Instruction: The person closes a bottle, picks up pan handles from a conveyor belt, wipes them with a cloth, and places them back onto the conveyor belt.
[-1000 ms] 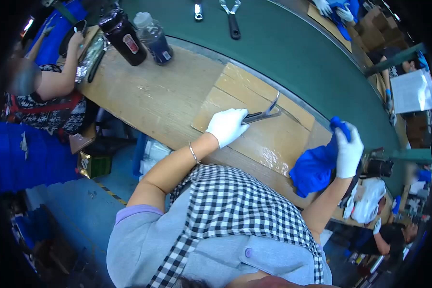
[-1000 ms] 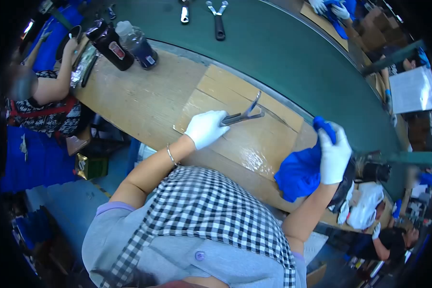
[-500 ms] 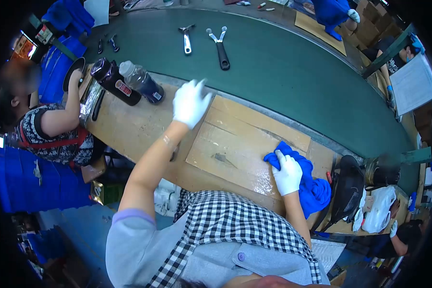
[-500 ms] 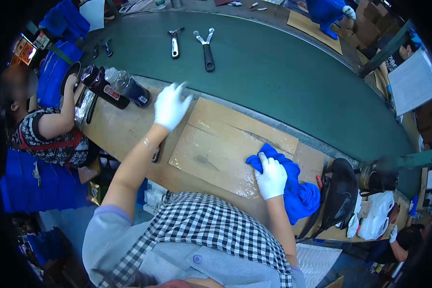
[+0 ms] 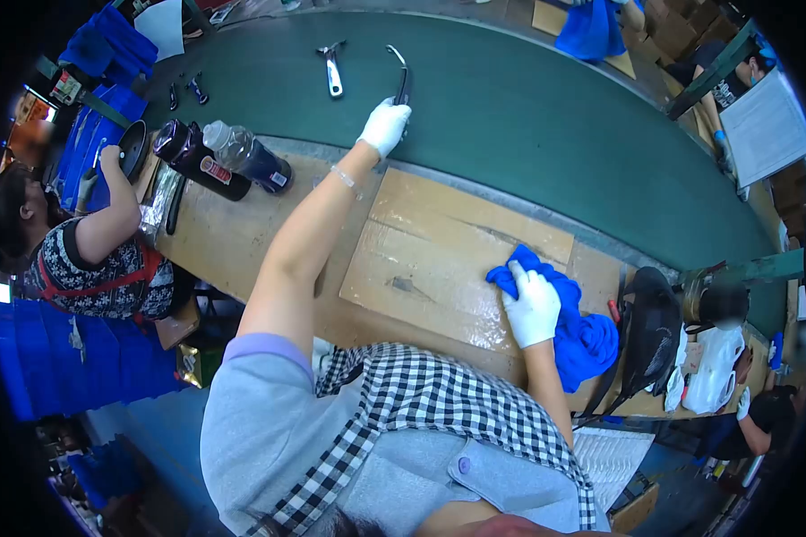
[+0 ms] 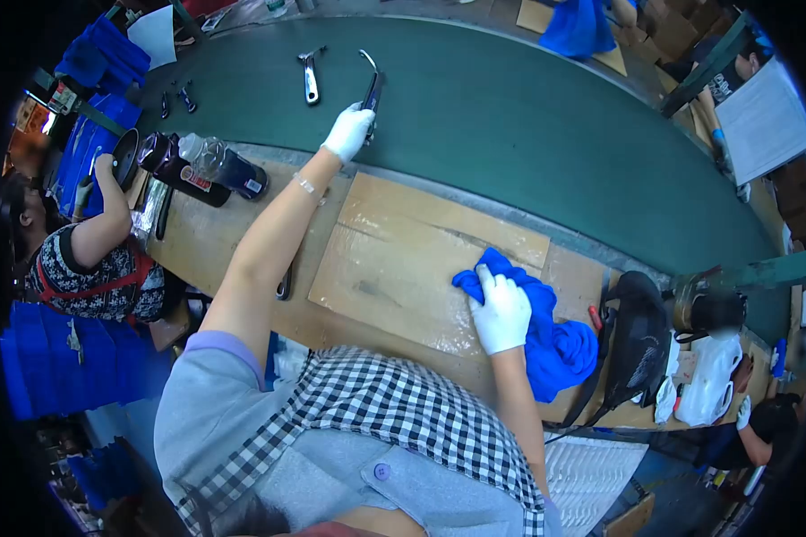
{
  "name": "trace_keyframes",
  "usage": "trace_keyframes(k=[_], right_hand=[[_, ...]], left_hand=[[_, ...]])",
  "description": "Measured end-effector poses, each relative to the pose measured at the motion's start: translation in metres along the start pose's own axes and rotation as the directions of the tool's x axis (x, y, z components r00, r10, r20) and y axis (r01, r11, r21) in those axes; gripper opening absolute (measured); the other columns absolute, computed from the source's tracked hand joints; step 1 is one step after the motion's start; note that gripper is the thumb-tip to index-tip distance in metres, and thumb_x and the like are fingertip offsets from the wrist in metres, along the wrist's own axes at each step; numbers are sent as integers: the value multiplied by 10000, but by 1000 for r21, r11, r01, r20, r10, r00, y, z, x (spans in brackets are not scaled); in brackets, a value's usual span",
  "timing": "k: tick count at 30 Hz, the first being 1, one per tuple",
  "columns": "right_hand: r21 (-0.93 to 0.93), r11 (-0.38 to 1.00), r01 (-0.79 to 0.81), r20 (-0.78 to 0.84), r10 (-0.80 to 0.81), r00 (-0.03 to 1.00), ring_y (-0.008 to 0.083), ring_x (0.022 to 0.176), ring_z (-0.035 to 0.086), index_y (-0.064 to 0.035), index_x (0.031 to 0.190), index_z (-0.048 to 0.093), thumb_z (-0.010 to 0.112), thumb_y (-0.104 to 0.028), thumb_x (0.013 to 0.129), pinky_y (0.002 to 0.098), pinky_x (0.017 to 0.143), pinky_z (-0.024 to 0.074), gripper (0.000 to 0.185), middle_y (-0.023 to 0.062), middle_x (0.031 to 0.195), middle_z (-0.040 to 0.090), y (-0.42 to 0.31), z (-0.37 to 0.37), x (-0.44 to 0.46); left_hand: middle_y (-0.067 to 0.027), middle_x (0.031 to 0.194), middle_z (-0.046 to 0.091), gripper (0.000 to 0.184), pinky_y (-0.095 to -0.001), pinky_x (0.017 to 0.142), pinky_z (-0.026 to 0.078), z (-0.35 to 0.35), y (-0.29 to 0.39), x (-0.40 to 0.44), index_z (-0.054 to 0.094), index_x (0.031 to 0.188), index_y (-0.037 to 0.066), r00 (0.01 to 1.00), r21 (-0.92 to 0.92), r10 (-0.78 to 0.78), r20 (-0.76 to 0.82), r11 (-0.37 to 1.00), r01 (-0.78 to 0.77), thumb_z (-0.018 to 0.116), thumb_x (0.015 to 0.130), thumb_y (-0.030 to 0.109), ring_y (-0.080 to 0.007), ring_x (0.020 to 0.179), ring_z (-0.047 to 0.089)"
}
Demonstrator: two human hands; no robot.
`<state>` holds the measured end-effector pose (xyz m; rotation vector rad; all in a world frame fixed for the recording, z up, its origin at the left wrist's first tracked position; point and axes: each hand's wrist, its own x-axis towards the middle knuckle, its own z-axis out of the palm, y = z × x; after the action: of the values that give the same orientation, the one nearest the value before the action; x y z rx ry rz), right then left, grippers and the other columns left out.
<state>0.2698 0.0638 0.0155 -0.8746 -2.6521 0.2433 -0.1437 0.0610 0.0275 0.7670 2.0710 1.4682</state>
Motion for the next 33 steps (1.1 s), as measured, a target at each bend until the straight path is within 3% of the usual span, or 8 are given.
trace_keyframes(k=[2, 7, 10, 11, 18, 24, 29, 33], right_hand=[[-10, 1000, 4, 12, -4, 1000, 304, 768, 615, -139, 1129, 655, 728, -221, 737, 407, 707, 510, 407, 102, 870, 634, 0, 0, 0], [-19, 1000, 19, 28, -18, 999, 291, 801, 614, -137, 1158, 657, 720, -204, 737, 411, 719, 510, 431, 99, 892, 632, 1, -1, 1], [10, 999, 30, 15, -31, 999, 281, 817, 616, -132, 1158, 657, 720, -202, 736, 408, 720, 509, 433, 95, 889, 629, 6, 5, -2], [-1, 999, 38, 17, -38, 999, 274, 820, 616, -130, 1156, 657, 722, -203, 736, 403, 718, 509, 432, 91, 888, 630, 6, 6, -2], [-8, 998, 55, 88, -54, 995, 271, 860, 608, -130, 1128, 674, 740, -318, 746, 406, 751, 487, 431, 87, 896, 631, 2, -9, 0], [-139, 977, 160, 89, -148, 985, 279, 962, 592, -157, 1083, 684, 718, -425, 783, 418, 798, 461, 405, 64, 969, 632, -1, -22, 6], [52, 952, -302, 153, 291, 944, 377, 832, 659, -92, 979, 633, 640, -369, 876, 479, 764, 524, 295, 179, 918, 675, 1, -15, 35], [224, 947, -231, 20, 233, 972, 360, 794, 667, -75, 926, 644, 658, -293, 865, 416, 720, 534, 227, 169, 847, 680, -49, -42, 66]], left_hand=[[-21, 784, 582, 195, -243, 531, 411, -5, 12, -71, 545, 1049, 57, 986, -386, 19, 165, 921, 47, 456, 975, 214, -97, 586, 499], [-41, 874, 640, 510, -210, 609, 446, 18, 7, -242, 500, 1317, -6, 947, -548, 72, 313, 828, 118, 481, 984, 380, -78, 679, 558], [-124, 1109, 621, 517, -318, 935, 454, 48, -18, -295, 491, 1350, -15, 979, -354, 118, 167, 934, -52, 504, 978, 344, -210, 1032, 592], [-154, 1220, 583, 405, -362, 1045, 385, 43, -29, -298, 555, 1295, 3, 963, 177, 217, 162, 953, -245, 498, 966, 232, -271, 1167, 542], [-43, 1055, 653, 318, -249, 874, 473, 25, -34, -292, 606, 1251, -13, 995, -323, -57, 82, 943, 80, 466, 971, 43, -120, 964, 592], [-139, 967, 582, 670, -403, 864, 488, 42, -14, -305, 558, 1332, 38, 935, 591, 292, 203, 725, -355, 759, 751, 305, -295, 923, 590], [-138, 991, 595, 774, -414, 840, 490, 59, -3, -294, 488, 1399, 49, 937, 662, 236, 259, 663, -350, 767, 733, 327, -304, 927, 585], [-127, 893, 625, 675, -418, 777, 503, 70, -7, -288, 564, 1293, 38, 937, 662, 240, 254, 664, -349, 748, 723, 349, -296, 862, 612]])
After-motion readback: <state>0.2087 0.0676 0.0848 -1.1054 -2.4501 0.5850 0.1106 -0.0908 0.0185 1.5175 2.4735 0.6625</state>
